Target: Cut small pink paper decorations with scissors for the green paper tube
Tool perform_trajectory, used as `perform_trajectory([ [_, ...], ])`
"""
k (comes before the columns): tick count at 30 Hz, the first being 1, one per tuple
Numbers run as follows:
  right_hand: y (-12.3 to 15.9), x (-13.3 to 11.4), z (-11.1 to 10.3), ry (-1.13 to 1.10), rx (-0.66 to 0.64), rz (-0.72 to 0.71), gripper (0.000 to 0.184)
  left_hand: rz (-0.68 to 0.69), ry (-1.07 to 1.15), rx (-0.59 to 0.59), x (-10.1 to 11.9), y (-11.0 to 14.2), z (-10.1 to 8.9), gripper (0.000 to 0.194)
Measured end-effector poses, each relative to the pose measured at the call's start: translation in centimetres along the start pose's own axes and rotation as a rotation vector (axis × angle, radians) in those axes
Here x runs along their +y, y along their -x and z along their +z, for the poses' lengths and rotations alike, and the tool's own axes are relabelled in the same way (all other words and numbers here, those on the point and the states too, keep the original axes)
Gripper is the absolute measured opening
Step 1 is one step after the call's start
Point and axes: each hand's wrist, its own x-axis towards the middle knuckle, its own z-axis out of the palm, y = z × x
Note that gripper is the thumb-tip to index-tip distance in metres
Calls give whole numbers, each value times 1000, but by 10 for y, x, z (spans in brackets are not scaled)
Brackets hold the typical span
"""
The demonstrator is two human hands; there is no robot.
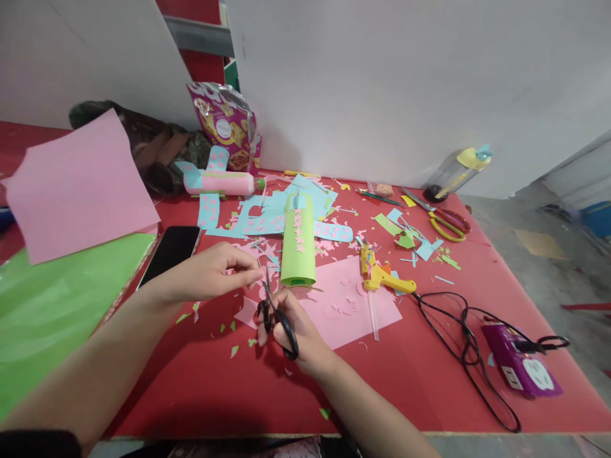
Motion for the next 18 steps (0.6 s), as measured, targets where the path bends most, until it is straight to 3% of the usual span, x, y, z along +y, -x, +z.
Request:
perform_trajectory([
  [18,-1,2,-2,49,-13,-29,34,-12,-22,16,1,0,0,34],
])
